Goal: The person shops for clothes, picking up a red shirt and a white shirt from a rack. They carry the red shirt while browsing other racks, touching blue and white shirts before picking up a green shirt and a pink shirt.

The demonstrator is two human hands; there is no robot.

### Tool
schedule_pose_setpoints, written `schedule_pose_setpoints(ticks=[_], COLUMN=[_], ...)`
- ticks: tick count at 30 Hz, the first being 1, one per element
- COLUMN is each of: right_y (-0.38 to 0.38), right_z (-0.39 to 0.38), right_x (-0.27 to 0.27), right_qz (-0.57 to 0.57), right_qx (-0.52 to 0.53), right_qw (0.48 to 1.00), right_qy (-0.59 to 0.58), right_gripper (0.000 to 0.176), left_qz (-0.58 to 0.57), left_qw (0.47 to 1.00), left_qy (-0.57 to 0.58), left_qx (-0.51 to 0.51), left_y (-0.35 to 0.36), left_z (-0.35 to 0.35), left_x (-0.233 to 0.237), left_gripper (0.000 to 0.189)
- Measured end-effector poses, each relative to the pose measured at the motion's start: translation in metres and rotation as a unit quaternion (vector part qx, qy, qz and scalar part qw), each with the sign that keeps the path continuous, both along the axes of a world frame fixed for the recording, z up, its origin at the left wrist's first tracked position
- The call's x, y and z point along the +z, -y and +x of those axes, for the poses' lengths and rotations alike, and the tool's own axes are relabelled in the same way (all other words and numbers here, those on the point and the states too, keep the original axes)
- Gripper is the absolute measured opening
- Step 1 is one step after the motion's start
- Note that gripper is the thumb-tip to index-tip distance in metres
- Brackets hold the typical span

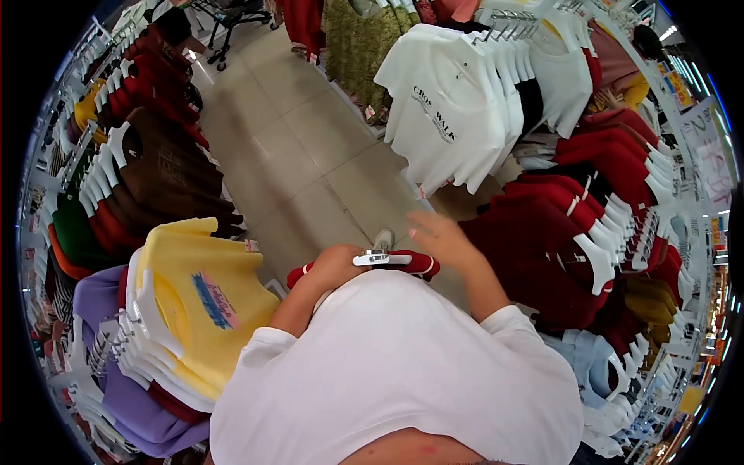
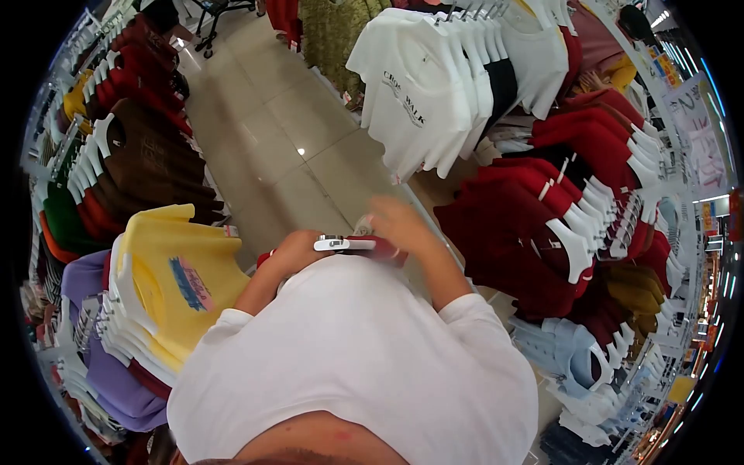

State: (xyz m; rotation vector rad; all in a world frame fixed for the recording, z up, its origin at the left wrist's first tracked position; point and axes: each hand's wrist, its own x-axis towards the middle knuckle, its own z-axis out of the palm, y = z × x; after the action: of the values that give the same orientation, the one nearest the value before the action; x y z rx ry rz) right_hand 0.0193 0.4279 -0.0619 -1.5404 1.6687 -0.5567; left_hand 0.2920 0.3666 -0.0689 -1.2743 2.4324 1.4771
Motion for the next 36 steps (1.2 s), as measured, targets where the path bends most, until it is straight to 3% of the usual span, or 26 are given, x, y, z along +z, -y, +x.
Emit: schedule_pose_setpoints(ticks=[3,5,9,13,19,23,28,36], right_y=[0.056,0.091,0.141,0.165,0.191,0.206,0.223,0.245], right_z=[-0.034,-0.067,-0.11,-0.132,-0.149,-0.148,-0.155,-0.157], right_x=[0.012,0.022,0.072,0.088,0.075,0.088,0.094,0.095], right_qz=[-0.11,-0.278,-0.404,-0.32,-0.249,-0.203,-0.168,-0.142], right_qx=[-0.062,-0.103,-0.236,-0.288,-0.251,-0.248,-0.239,-0.26], right_qw=[0.992,0.945,0.861,0.895,0.925,0.938,0.946,0.94], right_qy=[-0.009,-0.135,-0.201,-0.12,-0.138,-0.134,-0.141,-0.166], right_gripper=[0.046,0.044,0.044,0.05,0.056,0.057,0.04,0.038], left_qz=[0.003,-0.002,-0.004,-0.024,-0.063,-0.013,-0.027,-0.046], left_qw=[0.999,0.997,0.992,0.992,0.994,0.987,0.984,0.977], left_qy=[0.017,0.039,0.112,0.12,0.068,0.13,0.086,0.02], left_qx=[0.051,0.07,0.059,0.004,-0.05,-0.092,-0.15,-0.207], left_y=[0.017,0.037,0.073,0.111,0.143,0.159,0.176,0.203], left_z=[0.001,-0.005,-0.036,-0.072,-0.11,-0.138,-0.16,-0.167], left_x=[-0.001,0.002,0.025,0.04,0.032,0.038,0.025,0.011], left_gripper=[0.03,0.031,0.036,0.036,0.03,0.033,0.029,0.028])
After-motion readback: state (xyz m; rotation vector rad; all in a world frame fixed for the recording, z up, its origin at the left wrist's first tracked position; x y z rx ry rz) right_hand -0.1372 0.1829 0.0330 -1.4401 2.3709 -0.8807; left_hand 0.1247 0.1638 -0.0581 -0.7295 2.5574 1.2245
